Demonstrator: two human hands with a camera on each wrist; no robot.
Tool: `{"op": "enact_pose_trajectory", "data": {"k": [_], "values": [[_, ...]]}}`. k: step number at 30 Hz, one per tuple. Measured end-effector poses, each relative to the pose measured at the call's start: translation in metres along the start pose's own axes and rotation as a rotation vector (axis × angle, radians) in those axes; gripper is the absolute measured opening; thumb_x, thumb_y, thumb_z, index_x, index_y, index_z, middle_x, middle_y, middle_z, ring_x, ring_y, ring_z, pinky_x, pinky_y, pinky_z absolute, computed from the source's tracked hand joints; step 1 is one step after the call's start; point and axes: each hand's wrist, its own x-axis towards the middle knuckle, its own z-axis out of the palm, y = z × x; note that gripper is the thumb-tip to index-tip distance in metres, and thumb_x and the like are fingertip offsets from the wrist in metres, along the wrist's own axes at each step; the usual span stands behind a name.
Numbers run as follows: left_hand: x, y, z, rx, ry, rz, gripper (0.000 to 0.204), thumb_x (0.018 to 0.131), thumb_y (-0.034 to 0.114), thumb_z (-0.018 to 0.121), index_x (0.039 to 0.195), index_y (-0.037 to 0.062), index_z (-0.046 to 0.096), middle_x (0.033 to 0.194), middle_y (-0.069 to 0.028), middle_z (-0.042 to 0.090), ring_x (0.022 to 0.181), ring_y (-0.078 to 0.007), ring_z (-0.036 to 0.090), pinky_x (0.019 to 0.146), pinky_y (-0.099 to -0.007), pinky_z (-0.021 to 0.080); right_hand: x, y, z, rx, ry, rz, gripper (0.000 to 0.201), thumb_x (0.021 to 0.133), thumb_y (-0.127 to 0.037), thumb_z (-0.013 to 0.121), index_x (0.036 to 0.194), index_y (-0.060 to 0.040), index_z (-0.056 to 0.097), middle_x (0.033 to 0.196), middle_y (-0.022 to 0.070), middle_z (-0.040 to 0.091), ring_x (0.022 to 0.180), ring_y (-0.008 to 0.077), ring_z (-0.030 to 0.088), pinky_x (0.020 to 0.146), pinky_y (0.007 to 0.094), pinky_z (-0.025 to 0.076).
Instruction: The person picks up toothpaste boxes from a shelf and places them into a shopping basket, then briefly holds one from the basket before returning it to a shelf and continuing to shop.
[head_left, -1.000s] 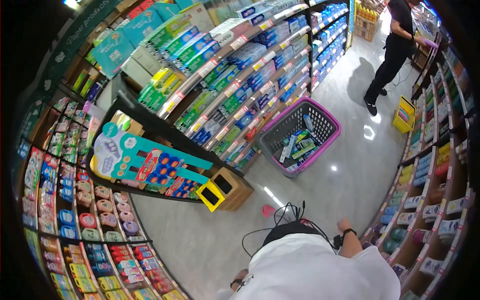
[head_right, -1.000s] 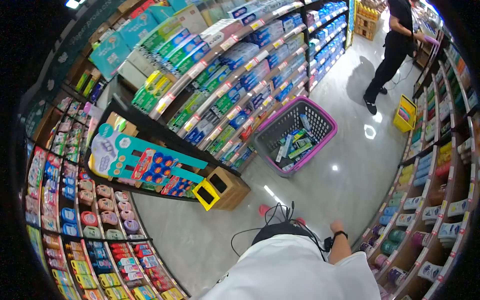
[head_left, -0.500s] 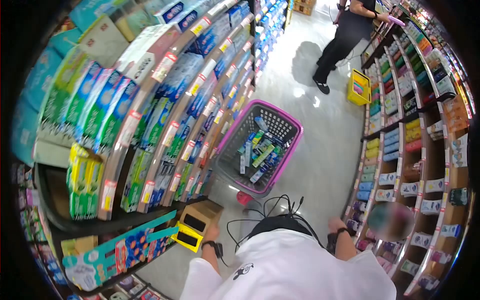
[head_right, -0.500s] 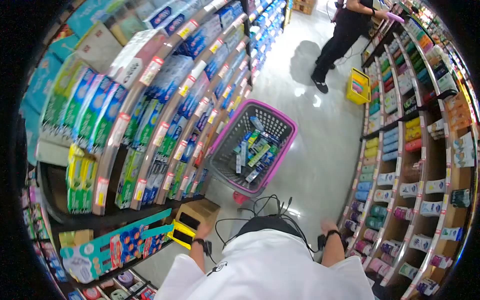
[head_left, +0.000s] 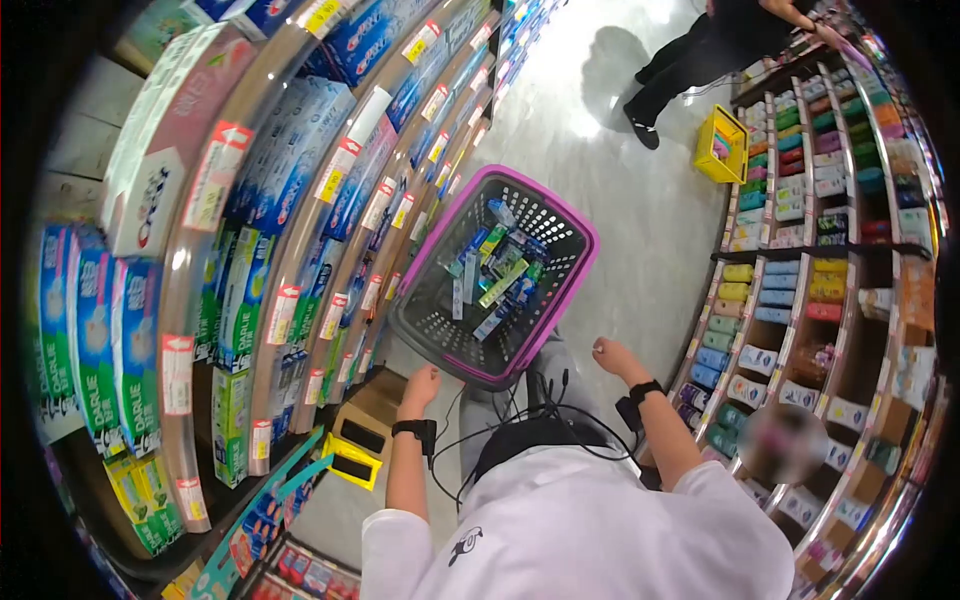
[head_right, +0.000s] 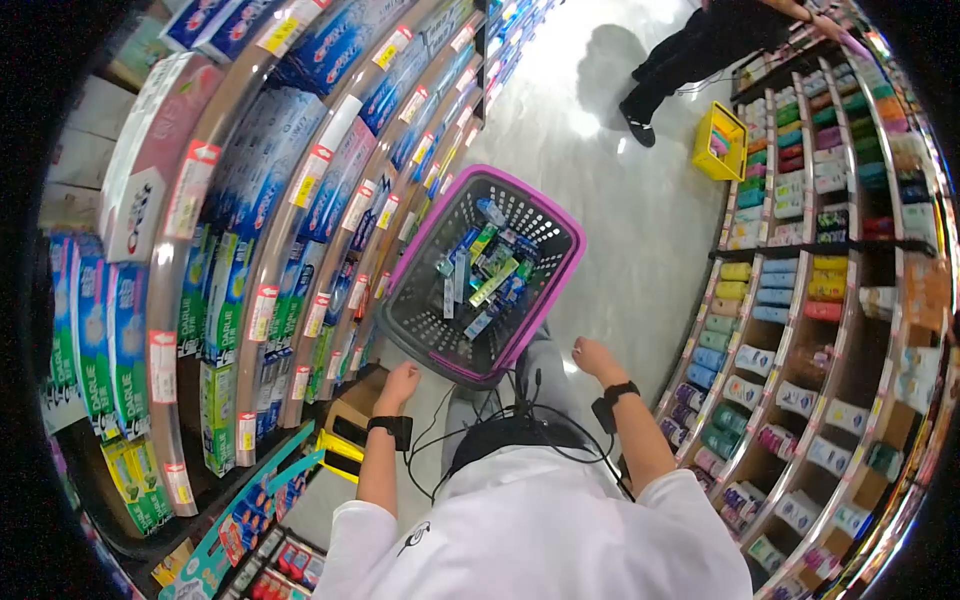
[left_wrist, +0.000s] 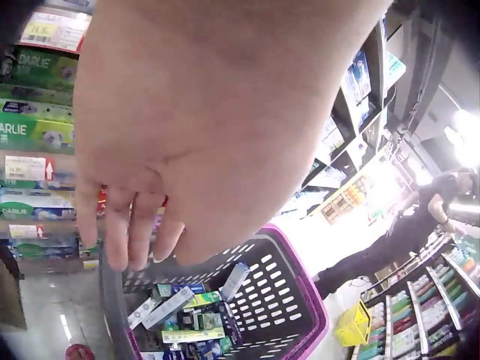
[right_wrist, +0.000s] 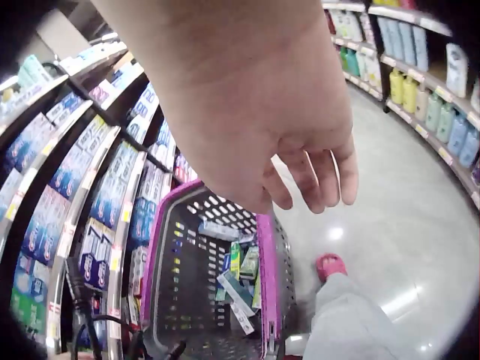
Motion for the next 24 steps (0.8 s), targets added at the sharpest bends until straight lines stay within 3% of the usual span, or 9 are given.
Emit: {"op": "enact_pose_trajectory", "data": {"k": [5, 6, 11, 14, 19, 22, 24], "values": [[0.012, 0.040, 0.035, -0.014, -0.007, -0.175, 0.031, 0.084, 0.021, 0.055, 0.108, 0.0024, 0.058, 0.099, -0.0203, 0.064, 0.096, -0.0354, 0.060, 0.082, -0.0419, 0.047, 0.106, 0.002, -0.010, -0.134, -0.111, -0.176, 0.022, 0.082, -0.018, 0.054, 0.096, -0.0026, 0.060, 0.094, 0.0225, 0.063, 0.090, 0.0401, 0.060, 0.077, 0.0470, 0.048], [0.018, 0.043, 0.045, -0.056, -0.004, -0.148, 0.030, 0.085, 0.022, 0.055, 0.108, 0.0021, 0.058, 0.099, -0.0203, 0.064, 0.095, -0.0353, 0.060, 0.081, -0.0417, 0.047, 0.127, 0.006, -0.005, -0.151, -0.151, -0.200, 0.022, 0.081, -0.018, 0.053, 0.094, -0.0020, 0.061, 0.095, 0.0230, 0.063, 0.090, 0.0404, 0.060, 0.077, 0.0478, 0.048], [0.077, 0.053, 0.082, -0.075, -0.074, -0.080, 0.030, 0.085, 0.023, 0.055, 0.105, 0.0011, 0.059, 0.097, -0.0201, 0.065, 0.092, -0.0352, 0.061, 0.079, -0.0408, 0.048, 0.227, -0.001, -0.038, -0.206, -0.075, -0.118, 0.021, 0.082, -0.015, 0.053, 0.096, -0.0020, 0.060, 0.089, 0.0243, 0.063, 0.088, 0.0415, 0.060, 0.077, 0.0493, 0.049], [0.122, 0.068, 0.081, -0.192, -0.067, -0.269, 0.029, 0.086, 0.024, 0.055, 0.103, 0.0018, 0.061, 0.104, -0.0194, 0.064, 0.101, -0.0328, 0.060, 0.084, -0.0393, 0.047, 0.286, 0.015, -0.025, -0.258, -0.033, -0.095, 0.021, 0.083, -0.016, 0.052, 0.097, -0.0019, 0.059, 0.089, 0.0240, 0.063, 0.088, 0.0413, 0.061, 0.076, 0.0490, 0.049], [0.204, 0.066, 0.097, -0.039, 0.073, -0.149, 0.027, 0.087, 0.023, 0.055, 0.105, 0.0035, 0.060, 0.090, -0.0166, 0.067, 0.090, -0.0323, 0.064, 0.077, -0.0386, 0.048, 0.343, -0.007, -0.022, -0.176, -0.090, -0.163, 0.018, 0.083, -0.013, 0.053, 0.094, 0.0002, 0.057, 0.094, 0.0244, 0.061, 0.091, 0.0421, 0.059, 0.076, 0.0488, 0.049], [0.240, 0.089, 0.100, -0.270, 0.033, -0.235, 0.026, 0.086, 0.021, 0.052, 0.103, 0.0030, 0.059, 0.093, -0.0208, 0.065, 0.092, -0.0360, 0.062, 0.078, -0.0406, 0.048, 0.368, -0.013, -0.003, -0.158, -0.107, -0.189, 0.019, 0.081, -0.008, 0.053, 0.097, 0.0005, 0.058, 0.095, 0.0250, 0.061, 0.092, 0.0423, 0.059, 0.077, 0.0480, 0.049], [0.261, 0.096, 0.109, -0.240, 0.088, -0.117, 0.026, 0.087, 0.020, 0.052, 0.106, 0.0030, 0.058, 0.094, -0.0206, 0.065, 0.092, -0.0353, 0.062, 0.078, -0.0398, 0.048, 0.381, -0.028, -0.002, -0.158, -0.119, -0.188, 0.022, 0.080, -0.006, 0.052, 0.100, 0.0000, 0.058, 0.094, 0.0247, 0.061, 0.093, 0.0419, 0.059, 0.077, 0.0474, 0.049]]}}
